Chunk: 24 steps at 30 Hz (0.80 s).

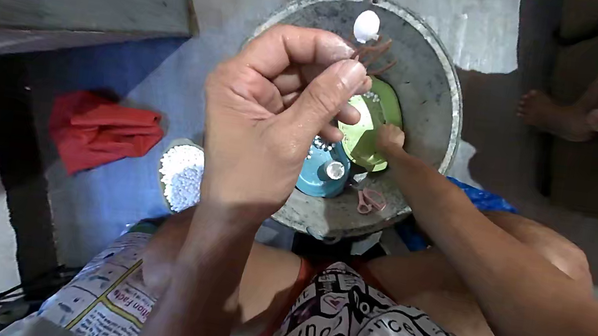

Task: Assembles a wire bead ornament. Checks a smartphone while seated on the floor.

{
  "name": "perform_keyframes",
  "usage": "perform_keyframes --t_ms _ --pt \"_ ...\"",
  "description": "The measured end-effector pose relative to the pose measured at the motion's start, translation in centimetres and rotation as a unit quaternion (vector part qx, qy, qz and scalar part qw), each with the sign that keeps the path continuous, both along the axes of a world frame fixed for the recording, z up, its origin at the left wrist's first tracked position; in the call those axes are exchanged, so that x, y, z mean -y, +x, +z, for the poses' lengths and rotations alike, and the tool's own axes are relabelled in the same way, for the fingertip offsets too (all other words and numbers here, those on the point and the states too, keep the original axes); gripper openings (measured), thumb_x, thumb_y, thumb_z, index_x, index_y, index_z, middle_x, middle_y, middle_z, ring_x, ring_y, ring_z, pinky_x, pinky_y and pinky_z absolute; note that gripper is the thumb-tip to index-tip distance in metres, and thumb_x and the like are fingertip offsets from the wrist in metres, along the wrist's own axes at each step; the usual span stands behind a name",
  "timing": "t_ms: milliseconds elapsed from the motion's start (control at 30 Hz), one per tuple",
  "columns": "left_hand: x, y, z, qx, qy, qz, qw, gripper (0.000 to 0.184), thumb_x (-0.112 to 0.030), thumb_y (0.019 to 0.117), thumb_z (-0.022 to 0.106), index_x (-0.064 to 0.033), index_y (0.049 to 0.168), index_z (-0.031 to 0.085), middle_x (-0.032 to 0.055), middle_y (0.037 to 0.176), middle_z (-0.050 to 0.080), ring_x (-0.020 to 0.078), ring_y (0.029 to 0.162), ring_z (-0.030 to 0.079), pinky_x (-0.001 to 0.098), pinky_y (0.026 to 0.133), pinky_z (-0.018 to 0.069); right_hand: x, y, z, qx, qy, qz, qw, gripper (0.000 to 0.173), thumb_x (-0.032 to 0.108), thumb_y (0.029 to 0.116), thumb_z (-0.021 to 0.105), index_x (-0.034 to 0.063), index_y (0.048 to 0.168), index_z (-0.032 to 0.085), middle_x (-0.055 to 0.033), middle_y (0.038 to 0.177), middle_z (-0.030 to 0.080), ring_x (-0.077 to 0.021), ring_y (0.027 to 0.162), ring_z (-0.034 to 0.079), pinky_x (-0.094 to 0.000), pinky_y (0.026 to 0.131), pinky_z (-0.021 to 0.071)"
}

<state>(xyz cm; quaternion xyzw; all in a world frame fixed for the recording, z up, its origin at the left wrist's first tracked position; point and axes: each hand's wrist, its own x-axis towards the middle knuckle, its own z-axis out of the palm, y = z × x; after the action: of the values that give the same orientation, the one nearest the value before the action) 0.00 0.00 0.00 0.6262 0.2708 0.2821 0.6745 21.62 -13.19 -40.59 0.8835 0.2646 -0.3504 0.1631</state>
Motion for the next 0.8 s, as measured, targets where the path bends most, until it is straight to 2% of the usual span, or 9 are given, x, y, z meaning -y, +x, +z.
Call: perform_keyframes --t_ms 67,100,133,167,233,300,400,567,800 --pt "-0.3 0.3 -0.4 0.021 0.0 0.006 1.0 0.011 -0.001 0.1005 0.062 -0.0005 0.111 0.062 0.0096 0.096 0.073 0.0189 0.075 0.074 0.0308 0.062 0.0651 0.0 -1.0 3.2 0.035 0.056 -0.05 0.997 0.024 0.005 0.0891 0.066 -0.0068 0.11 0.069 -0.0282 0.119 0.067 -0.0461 0.113 0.065 -0.0672 0.087 0.0523" --pt "-0.5 0.5 -0.5 0.028 -0.005 0.009 1.0 0.01 0.0 0.1004 0.062 0.0002 0.11 0.062 0.0104 0.096 0.074 0.0197 0.076 0.074 0.0319 0.062 0.0653 -0.6 -0.6 7.6 -0.019 0.048 -0.084 0.995 0.029 0.006 0.0942 0.062 -0.007 0.12 0.067 -0.0278 0.129 0.064 -0.0451 0.123 0.061 -0.0651 0.097 0.0492" --pt "-0.5 0.6 -0.4 0.028 -0.015 0.013 0.999 0.01 -0.001 0.1008 0.061 -0.0003 0.11 0.062 0.0103 0.097 0.073 0.0189 0.076 0.074 0.0309 0.062 0.0646 -2.2 1.6 13.3 -0.178 -0.053 -0.095 0.978 0.043 0.014 0.1072 0.049 -0.0027 0.147 0.049 -0.0232 0.157 0.043 -0.0391 0.146 0.042 -0.057 0.115 0.0377" --pt "-0.5 0.6 -0.2 0.022 -0.026 0.018 0.999 0.01 -0.003 0.1017 0.061 -0.0011 0.111 0.062 0.01 0.098 0.073 0.0174 0.077 0.073 0.0288 0.063 0.0635 -2.9 2.7 15.6 -0.225 -0.061 -0.094 0.968 0.047 0.018 0.1094 0.046 -0.0021 0.152 0.042 -0.0229 0.161 0.037 -0.0382 0.149 0.036 -0.0551 0.118 0.0339" --pt "-0.7 1.0 -0.1 0.04 -0.048 0.041 0.997 0.011 -0.003 0.1014 0.062 0.0013 0.111 0.063 0.0145 0.1 0.074 0.0213 0.077 0.074 0.0318 0.062 0.0638 -2.0 2.9 11.8 -0.097 0.158 -0.1 0.977 0.038 0.023 0.0996 0.061 -0.0081 0.12 0.067 -0.0319 0.126 0.064 -0.049 0.119 0.061 -0.0694 0.1 0.0459" --pt "-0.8 1.2 0.2 0.051 -0.071 0.063 0.994 0.012 -0.005 0.1022 0.061 0.0012 0.112 0.063 0.0153 0.101 0.074 0.0213 0.077 0.074 0.0322 0.064 0.0636 -4.0 5.7 9.6 -0.127 0.249 -0.093 0.956 0.036 0.034 0.1027 0.061 0.0012 0.115 0.072 -0.0204 0.105 0.074 -0.0371 0.095 0.073 -0.0621 0.089 0.0564" --pt "-1.0 1.3 0.6 0.069 -0.099 0.098 0.988 0.014 -0.007 0.1029 0.061 0.0006 0.114 0.064 0.0149 0.102 0.073 0.021 0.078 0.073 0.0325 0.065 0.0631 -7.2 8.0 16.3 -0.297 0.399 -0.188 0.847 0.038 0.033 0.105 0.061 0.0007 0.123 0.066 -0.0123 0.1 0.075 -0.0217 0.081 0.074 -0.0408 0.078 0.0625" --pt "-1.3 1.0 1.2 0.112 -0.111 0.136 0.978 0.014 -0.006 0.0996 0.066 -0.0001 0.112 0.064 0.015 0.103 0.074 0.0206 0.077 0.073 0.0309 0.061 0.0616 -7.8 4.1 31.9 -0.46 0.552 -0.217 0.661 0.028 0.029 0.1057 0.059 0.0071 0.122 0.064 -0.003 0.096 0.071 -0.0134 0.08 0.071 -0.0314 0.075 0.0621" --pt "0.6 1.1 1.0 0.106 -0.034 0.096 0.989 0.014 -0.013 0.1003 0.067 -0.0097 0.114 0.066 0.0089 0.108 0.074 0.0146 0.075 0.072 0.0261 0.061 0.06 -5.0 -4.0 39.5 -0.564 0.588 -0.185 0.549 0.022 0.02 0.1077 0.053 0.0051 0.11 0.069 -0.0036 0.081 0.071 -0.011 0.067 0.069 -0.0273 0.066 0.0617"
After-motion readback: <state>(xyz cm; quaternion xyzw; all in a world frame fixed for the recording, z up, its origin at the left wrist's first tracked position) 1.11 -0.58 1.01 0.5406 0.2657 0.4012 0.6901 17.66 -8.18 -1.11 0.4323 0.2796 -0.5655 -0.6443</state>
